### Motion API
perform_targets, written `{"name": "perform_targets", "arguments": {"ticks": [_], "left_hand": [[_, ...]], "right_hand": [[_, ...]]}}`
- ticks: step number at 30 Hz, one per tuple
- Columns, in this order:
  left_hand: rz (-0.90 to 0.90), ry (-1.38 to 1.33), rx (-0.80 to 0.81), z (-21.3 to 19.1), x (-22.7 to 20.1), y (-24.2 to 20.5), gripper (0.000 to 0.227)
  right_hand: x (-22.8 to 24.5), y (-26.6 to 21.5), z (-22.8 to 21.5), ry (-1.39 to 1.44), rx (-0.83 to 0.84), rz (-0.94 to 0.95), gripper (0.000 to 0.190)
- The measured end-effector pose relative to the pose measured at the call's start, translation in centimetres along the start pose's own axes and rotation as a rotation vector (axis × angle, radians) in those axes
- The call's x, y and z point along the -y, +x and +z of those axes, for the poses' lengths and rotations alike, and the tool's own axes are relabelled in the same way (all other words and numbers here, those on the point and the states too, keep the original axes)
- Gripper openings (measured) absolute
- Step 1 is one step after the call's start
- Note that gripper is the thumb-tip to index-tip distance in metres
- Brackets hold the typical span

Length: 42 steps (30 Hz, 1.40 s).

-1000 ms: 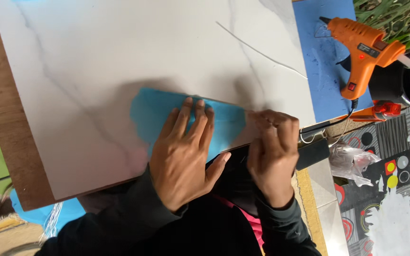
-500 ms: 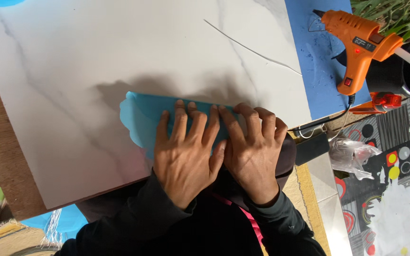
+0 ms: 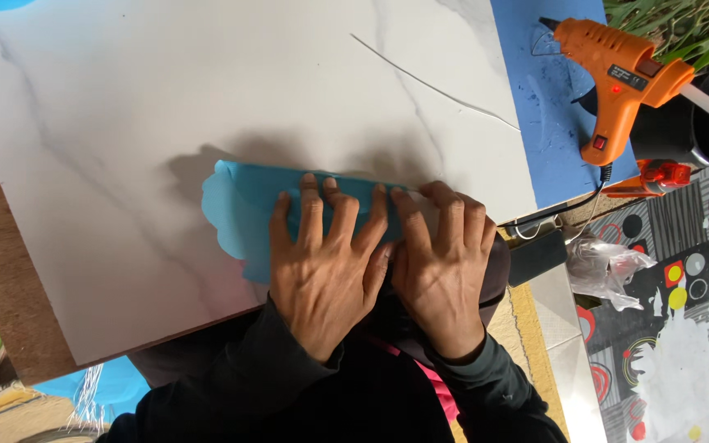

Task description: The person folds a blue petal-shaped paper, inserts a wire through it, and applies hot glue to the fold by hand.

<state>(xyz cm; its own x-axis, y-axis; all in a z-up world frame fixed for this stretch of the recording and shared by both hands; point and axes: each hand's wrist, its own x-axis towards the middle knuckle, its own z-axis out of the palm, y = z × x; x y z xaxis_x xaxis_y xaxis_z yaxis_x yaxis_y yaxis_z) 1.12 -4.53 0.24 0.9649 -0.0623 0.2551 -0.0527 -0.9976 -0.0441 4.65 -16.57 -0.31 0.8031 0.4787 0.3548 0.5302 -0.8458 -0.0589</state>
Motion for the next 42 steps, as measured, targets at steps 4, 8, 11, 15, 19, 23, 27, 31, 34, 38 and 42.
{"name": "perform_targets", "arguments": {"ticks": [4,8,11,15,19,23,27,31,34,38,42], "left_hand": [[-0.008,-0.047,-0.027,0.2,0.0,-0.1,0.044],[-0.014,-0.057,-0.011,0.5,-0.1,-0.3,0.043],[-0.014,-0.049,-0.007,0.5,-0.3,-0.3,0.043],[-0.002,-0.003,-0.022,0.4,-0.3,-0.2,0.043],[0.01,-0.009,-0.004,0.4,-0.3,-0.1,0.044],[0.018,-0.009,0.005,0.4,-0.3,-0.1,0.045],[0.017,-0.016,-0.023,0.4,-0.4,-0.2,0.044],[0.021,-0.003,-0.056,0.7,-0.5,-0.6,0.046],[0.0,-0.106,-0.036,0.8,-0.4,-0.9,0.052],[0.014,-0.208,-0.077,0.4,0.5,-1.5,0.061],[0.065,-0.479,-0.084,0.4,2.4,-2.0,0.061]], "right_hand": [[-0.5,-0.4,0.0,0.028,-0.007,-0.011,0.035],[-1.7,0.1,-0.3,0.279,-0.046,-0.032,0.029],[-2.9,0.8,-0.4,0.327,-0.061,-0.059,0.019],[-4.1,1.9,-0.1,0.358,-0.049,-0.112,0.005],[-3.9,2.4,-0.2,0.329,-0.04,-0.142,0.006],[-3.9,2.4,-0.1,0.278,-0.075,-0.166,0.006],[-3.8,2.1,0.0,0.239,-0.085,-0.146,0.007],[-3.5,2.0,-0.5,0.268,-0.105,-0.163,0.004],[-2.5,1.7,-1.0,0.425,-0.059,-0.189,0.014],[-1.5,0.8,-0.3,0.187,-0.028,-0.178,0.031],[-0.9,1.1,-0.7,-0.038,-0.048,-0.204,0.029]]}}
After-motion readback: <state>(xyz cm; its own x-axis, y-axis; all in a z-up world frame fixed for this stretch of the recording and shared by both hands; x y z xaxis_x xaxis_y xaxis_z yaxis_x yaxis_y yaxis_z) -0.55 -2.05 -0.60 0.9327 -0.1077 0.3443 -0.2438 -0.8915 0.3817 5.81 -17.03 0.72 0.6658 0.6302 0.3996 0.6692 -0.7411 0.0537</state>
